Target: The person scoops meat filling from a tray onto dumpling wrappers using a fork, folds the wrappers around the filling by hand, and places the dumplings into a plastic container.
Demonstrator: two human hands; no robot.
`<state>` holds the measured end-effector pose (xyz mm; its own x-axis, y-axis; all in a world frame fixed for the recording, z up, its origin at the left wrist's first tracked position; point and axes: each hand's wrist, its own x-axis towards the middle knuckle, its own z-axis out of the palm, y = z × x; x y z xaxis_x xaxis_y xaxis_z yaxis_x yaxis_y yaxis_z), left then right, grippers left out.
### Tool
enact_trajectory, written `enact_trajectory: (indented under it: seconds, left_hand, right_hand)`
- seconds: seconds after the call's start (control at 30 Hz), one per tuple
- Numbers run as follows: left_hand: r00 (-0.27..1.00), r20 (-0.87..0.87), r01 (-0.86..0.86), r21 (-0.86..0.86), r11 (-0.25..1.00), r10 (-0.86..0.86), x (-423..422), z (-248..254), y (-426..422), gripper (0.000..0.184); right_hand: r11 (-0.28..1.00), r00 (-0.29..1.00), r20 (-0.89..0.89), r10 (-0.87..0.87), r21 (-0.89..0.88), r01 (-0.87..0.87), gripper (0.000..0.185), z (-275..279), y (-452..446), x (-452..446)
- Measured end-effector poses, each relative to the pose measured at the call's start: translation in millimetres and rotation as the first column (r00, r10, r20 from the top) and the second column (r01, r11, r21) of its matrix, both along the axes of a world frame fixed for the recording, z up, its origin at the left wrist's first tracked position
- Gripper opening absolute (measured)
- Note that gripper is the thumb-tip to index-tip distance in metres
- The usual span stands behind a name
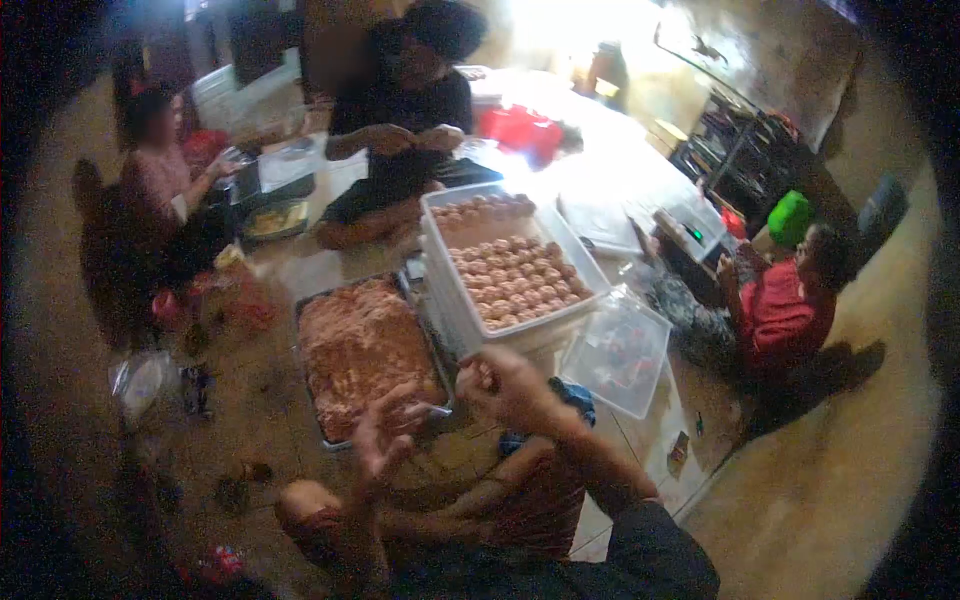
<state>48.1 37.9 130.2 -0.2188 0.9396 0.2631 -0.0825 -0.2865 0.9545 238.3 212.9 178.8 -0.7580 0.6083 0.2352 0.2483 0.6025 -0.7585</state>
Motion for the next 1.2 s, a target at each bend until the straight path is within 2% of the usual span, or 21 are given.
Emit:
enact_trajectory:
  seconds: [0.03, 0.1, 0.17, 0.2, 0.3, 0.37, 0.5, 0.53, 0.57, 0.6, 0.63, 0.67, 0.73, 0.8, 0.83, 0.9, 0.93, 1.0, 1.03, 1.1, 1.2]
  left_hand:
    - [0.995, 0.088, -0.046, -0.024, 0.999, 0.048, -6.5, -3.3, -9.0, 0.078]
    - [0.977, 0.190, -0.077, -0.123, 0.989, 0.100, -34.9, -26.0, -39.3, 0.077]
    - [0.930, 0.335, -0.084, -0.205, 0.975, 0.151, -63.2, -51.3, -77.2, 0.077]
    - [0.867, 0.457, -0.107, -0.220, 0.970, 0.199, -67.9, -60.1, -94.3, 0.078]
    - [0.790, 0.566, -0.090, -0.273, 0.958, 0.236, -73.1, -87.0, -130.8, 0.075]
    - [0.500, 0.815, -0.190, -0.226, 0.955, 0.292, -79.5, -114.4, -144.2, 0.071]
    - [0.474, 0.687, -0.425, -0.370, 0.826, 0.551, -88.9, -149.0, -158.8, 0.066]
    - [0.071, 0.950, -0.384, -0.256, 0.887, 0.305, -89.9, -154.0, -159.5, 0.065]
    - [-0.140, 0.981, -0.387, -0.180, 0.904, 0.135, -93.6, -159.5, -160.6, 0.064]
    - [-0.349, 0.937, -0.403, -0.119, 0.907, -0.032, -97.3, -165.3, -161.9, 0.064]
    - [-0.089, 0.995, -0.269, -0.060, 0.961, 0.038, -100.9, -170.4, -161.8, 0.061]
    - [0.041, 0.997, -0.191, -0.051, 0.980, 0.060, -103.9, -175.6, -162.9, 0.060]
    - [0.351, 0.933, -0.123, -0.040, 0.992, 0.081, -104.6, -175.1, -158.9, 0.057]
    - [0.507, 0.856, -0.126, -0.036, 0.991, 0.096, -98.2, -157.4, -149.4, 0.056]
    - [0.509, 0.845, -0.140, -0.110, 0.984, 0.167, -93.6, -143.1, -145.7, 0.060]
    - [0.508, 0.828, -0.155, -0.185, 0.970, 0.239, -93.7, -146.4, -151.6, 0.064]
    - [0.305, 0.929, -0.145, -0.173, 0.974, 0.210, -95.3, -155.0, -150.8, 0.063]
    - [0.086, 0.982, -0.138, -0.157, 0.978, 0.170, -98.0, -166.4, -157.6, 0.062]
    - [0.278, 0.956, -0.095, -0.066, 0.993, 0.091, -96.8, -146.9, -147.0, 0.063]
    - [0.459, 0.888, -0.037, 0.024, 0.999, -0.005, -97.1, -150.0, -146.4, 0.063]
    - [0.305, 0.951, -0.104, 0.079, 0.991, -0.043, -101.2, -183.3, -152.2, 0.065]
  right_hand:
    - [0.996, 0.999, -0.015, -0.036, 0.082, 0.037, 0.035, 10.4, 20.4, 12.6]
    - [0.971, 0.973, 0.002, -0.232, -0.058, 0.232, 0.030, 34.8, 60.9, 33.6]
    - [0.939, 0.949, -0.046, -0.313, 0.134, 0.317, 0.037, 30.1, 125.5, 47.1]
    - [0.923, 0.956, 0.010, -0.295, 0.260, 0.282, 0.039, 36.0, 157.3, 50.6]
    - [0.927, 0.916, 0.231, -0.329, 0.265, 0.266, 0.029, 36.7, 249.0, 36.5]
    - [0.922, 0.875, 0.322, -0.363, 0.261, 0.286, 0.028, 32.3, 289.2, 14.2]
    - [0.889, 0.902, 0.359, -0.241, 0.454, 0.057, 0.024, -10.1, 366.8, -9.6]
    - [0.887, 0.902, 0.360, -0.239, 0.458, 0.052, 0.024, -30.7, 393.0, -11.0]
    - [0.996, 0.931, 0.356, -0.085, 0.044, 0.074, 0.022, -61.3, 431.7, -6.9]
    - [0.954, 0.976, 0.193, 0.102, -0.297, -0.041, 0.020, -66.7, 439.6, -5.1]
    - [0.743, 0.981, -0.034, 0.192, -0.648, -0.168, 0.018, -71.6, 447.1, -3.5]
    - [0.452, 0.965, -0.185, 0.188, -0.856, -0.252, 0.018, -76.7, 454.6, -1.9]
    - [0.817, 0.951, -0.121, 0.286, -0.488, -0.308, 0.018, -118.5, 484.1, -1.8]
    - [0.912, 0.945, -0.065, 0.320, -0.250, -0.326, 0.019, -110.3, 473.7, -10.0]
    - [0.984, 0.903, 0.409, 0.129, -0.168, -0.064, 0.013, -83.2, 455.0, -19.3]
    - [0.991, 0.627, 0.772, -0.107, 0.029, 0.134, 0.010, -43.9, 414.6, -31.7]
    - [0.987, 0.648, 0.756, -0.095, -0.013, 0.159, 0.014, -38.2, 412.8, -29.1]
    - [0.978, 0.678, 0.731, -0.080, -0.076, 0.196, 0.024, -29.6, 403.5, -20.5]
    - [0.973, 0.688, 0.722, -0.076, -0.096, 0.208, 0.028, -29.1, 399.4, -15.0]
    - [0.866, 0.909, 0.338, -0.246, 0.497, 0.049, 0.031, -33.4, 381.1, -2.9]
    - [0.731, 0.983, 0.152, -0.100, 0.682, -0.031, 0.026, -8.5, 352.2, 4.3]
